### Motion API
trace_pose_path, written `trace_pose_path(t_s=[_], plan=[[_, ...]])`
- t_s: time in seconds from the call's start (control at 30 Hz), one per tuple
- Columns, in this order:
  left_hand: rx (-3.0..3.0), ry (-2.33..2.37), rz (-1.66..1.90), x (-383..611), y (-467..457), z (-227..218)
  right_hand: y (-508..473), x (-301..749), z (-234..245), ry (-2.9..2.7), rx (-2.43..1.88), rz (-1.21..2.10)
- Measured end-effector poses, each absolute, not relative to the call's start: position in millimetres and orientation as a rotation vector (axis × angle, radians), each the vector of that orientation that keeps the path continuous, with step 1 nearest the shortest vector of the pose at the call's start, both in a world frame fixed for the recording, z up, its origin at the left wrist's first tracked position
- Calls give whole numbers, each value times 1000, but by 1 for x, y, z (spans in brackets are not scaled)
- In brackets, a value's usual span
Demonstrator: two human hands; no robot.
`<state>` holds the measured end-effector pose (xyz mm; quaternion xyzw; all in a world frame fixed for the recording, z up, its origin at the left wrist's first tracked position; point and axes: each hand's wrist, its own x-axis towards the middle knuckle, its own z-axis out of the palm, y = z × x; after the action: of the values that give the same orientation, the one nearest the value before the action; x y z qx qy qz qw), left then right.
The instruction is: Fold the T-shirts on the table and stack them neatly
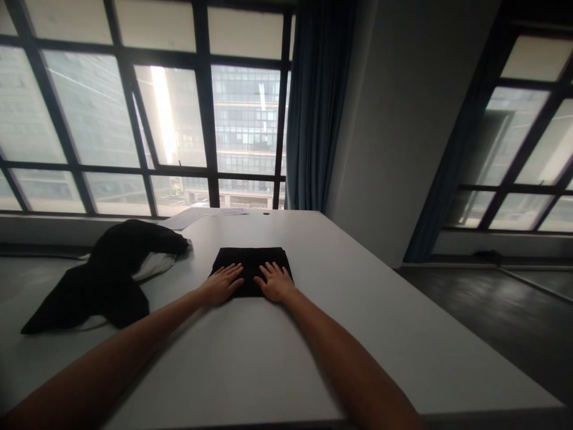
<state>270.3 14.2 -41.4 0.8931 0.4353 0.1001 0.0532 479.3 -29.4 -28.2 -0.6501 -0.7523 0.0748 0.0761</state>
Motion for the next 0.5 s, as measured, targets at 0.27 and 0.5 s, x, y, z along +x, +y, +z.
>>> trace_pose_path(t_s=[0.27,0.5], plan=[[2683,1392,390,231,35,-51,-38,481,-13,-2288,-1909,215],[2579,1241,759,209,53,-76,-34,458,-16,-2503,-1464,249]])
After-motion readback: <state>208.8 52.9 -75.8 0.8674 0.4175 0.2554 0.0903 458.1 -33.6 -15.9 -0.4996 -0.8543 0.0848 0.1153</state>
